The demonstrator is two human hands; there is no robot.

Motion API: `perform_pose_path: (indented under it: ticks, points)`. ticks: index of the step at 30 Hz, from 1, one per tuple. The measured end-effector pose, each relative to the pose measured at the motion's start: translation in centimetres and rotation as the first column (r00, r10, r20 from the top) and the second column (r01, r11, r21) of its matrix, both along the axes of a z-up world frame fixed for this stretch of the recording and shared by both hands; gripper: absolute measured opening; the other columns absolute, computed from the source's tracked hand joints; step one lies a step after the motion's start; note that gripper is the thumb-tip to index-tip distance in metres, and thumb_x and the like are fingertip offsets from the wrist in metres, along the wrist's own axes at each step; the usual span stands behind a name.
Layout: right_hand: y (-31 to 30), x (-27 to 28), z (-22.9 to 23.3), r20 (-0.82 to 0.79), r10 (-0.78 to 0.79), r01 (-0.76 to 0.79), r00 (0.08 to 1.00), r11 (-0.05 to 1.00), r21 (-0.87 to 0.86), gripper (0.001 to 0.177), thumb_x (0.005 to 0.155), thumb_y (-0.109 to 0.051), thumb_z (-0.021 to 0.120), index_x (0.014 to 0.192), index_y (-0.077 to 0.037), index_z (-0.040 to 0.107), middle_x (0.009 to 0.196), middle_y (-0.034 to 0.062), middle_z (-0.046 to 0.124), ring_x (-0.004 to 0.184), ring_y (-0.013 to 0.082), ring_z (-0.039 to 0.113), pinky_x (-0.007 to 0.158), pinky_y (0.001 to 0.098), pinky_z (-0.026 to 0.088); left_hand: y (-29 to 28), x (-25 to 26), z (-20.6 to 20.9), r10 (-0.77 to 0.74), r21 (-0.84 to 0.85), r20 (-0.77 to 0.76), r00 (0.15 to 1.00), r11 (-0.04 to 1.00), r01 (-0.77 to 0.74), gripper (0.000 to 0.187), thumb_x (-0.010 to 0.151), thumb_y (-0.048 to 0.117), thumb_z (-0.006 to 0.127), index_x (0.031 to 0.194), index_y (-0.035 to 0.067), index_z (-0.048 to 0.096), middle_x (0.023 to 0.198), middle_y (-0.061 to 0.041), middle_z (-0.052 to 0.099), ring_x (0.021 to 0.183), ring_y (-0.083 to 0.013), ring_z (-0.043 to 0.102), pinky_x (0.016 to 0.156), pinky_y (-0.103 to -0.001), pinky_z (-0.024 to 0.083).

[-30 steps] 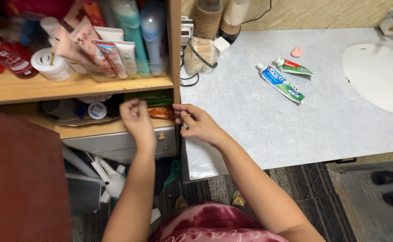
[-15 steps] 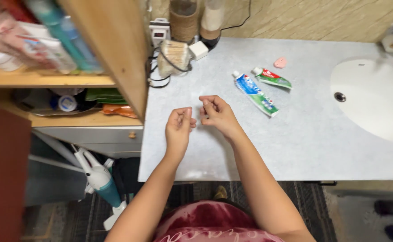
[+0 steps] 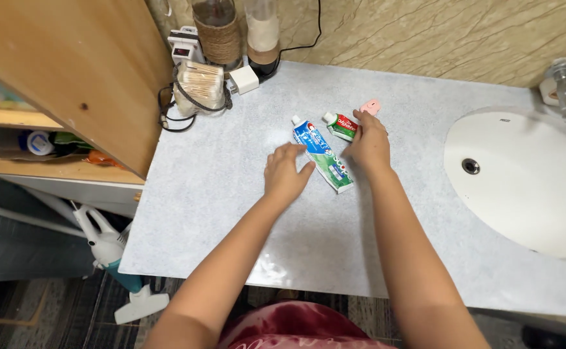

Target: The person organizes various bathroom supplies by placing them into a cabinet under the sink. They handle wet wipes, toothpaste, and other toiletries, arranging them on shelves and in drawers. The person also washes their hands at the sink and dries them with a towel.

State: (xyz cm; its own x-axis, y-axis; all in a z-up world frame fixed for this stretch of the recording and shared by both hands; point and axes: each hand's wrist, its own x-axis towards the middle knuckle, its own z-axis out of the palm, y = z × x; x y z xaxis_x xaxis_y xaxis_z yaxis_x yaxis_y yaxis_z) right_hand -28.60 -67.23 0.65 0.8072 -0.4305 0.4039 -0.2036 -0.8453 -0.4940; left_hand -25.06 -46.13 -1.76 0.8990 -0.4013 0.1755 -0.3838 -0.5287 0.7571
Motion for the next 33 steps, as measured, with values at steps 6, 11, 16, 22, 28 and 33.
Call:
perform_pose_path:
  ticks: [6,11,16,22,28,33]
  points:
    - [-2.2,2.5,-1.6,-0.533,-0.076,0.086,0.843,0.996,-0.005,0.070,0.079,-0.016,0.083,0.142,-0.018,0.053,0.126,0.0155,0.064,0.116,0.0382,0.059,0.096,0.0507,0.050,-4.5,1.9,1.1,-0.005,0.257,0.168,0.986,0.966,-0.039,0.080,0.067,0.038,0.086,0.141,0.023,0.057,0.147,-0.031,0.039,0.145,-0.0574,0.030,0.110,-0.077,0.021]
    - [-2.4,2.5,-1.4,-0.262,0.225,-0.049,0.939,0.836,0.547,0.057,0.083,-0.016,0.078,0.133,-0.002,0.055,0.110,0.0176,0.071,0.095,0.0273,0.072,0.082,0.0397,0.059,-5.4,2.6,0.7,0.009,0.111,-0.152,0.988,0.994,0.008,0.060,0.072,0.009,0.077,0.129,0.021,0.064,0.132,-0.017,0.051,0.118,-0.0347,0.057,0.101,-0.047,0.048]
    - [1.8,1.4,-1.5,0.048,0.160,-0.141,0.986,0.642,0.754,0.048,0.094,-0.020,0.067,0.132,0.002,0.050,0.106,0.0155,0.069,0.081,0.0197,0.074,0.064,0.0283,0.063,-3.9,2.5,-0.3,0.044,-0.300,-0.196,0.980,0.948,-0.102,0.052,0.077,-0.008,0.066,0.125,0.013,0.066,0.121,-0.014,0.053,0.093,-0.0247,0.067,0.088,-0.034,0.059]
    - [8.9,-1.5,1.0,0.055,0.354,-0.268,0.933,0.586,0.765,0.055,0.092,-0.018,0.067,0.140,-0.005,0.043,0.109,0.0141,0.069,0.087,0.0216,0.073,0.068,0.0337,0.062,0.8,0.7,0.2,-0.013,-0.675,-0.440,0.898,0.664,-0.321,0.044,0.089,0.002,0.060,0.133,0.004,0.057,0.126,-0.008,0.050,0.104,-0.0183,0.063,0.091,-0.033,0.059]
    - [16.3,-3.2,3.3,-0.016,0.285,-0.239,0.959,0.833,0.499,0.063,0.096,-0.027,0.071,0.149,-0.012,0.041,0.112,0.0172,0.074,0.096,0.0249,0.073,0.078,0.0369,0.057,3.6,-2.0,1.8,0.059,-0.778,-0.205,0.977,0.596,-0.199,0.064,0.096,0.013,0.074,0.144,0.001,0.033,0.125,-0.019,0.060,0.110,-0.0180,0.063,0.090,-0.030,0.054]
    - [20.4,-4.7,3.8,0.095,0.445,-0.380,0.890,0.612,0.694,0.080,0.091,-0.015,0.068,0.159,-0.018,0.025,0.100,0.0108,0.065,0.073,0.0193,0.068,0.058,0.0336,0.054,9.3,-1.0,3.9,0.015,-0.829,-0.349,0.937,0.461,-0.316,0.045,0.100,0.018,0.062,0.136,0.003,0.040,0.115,-0.014,0.070,0.100,-0.0154,0.068,0.080,-0.029,0.058]
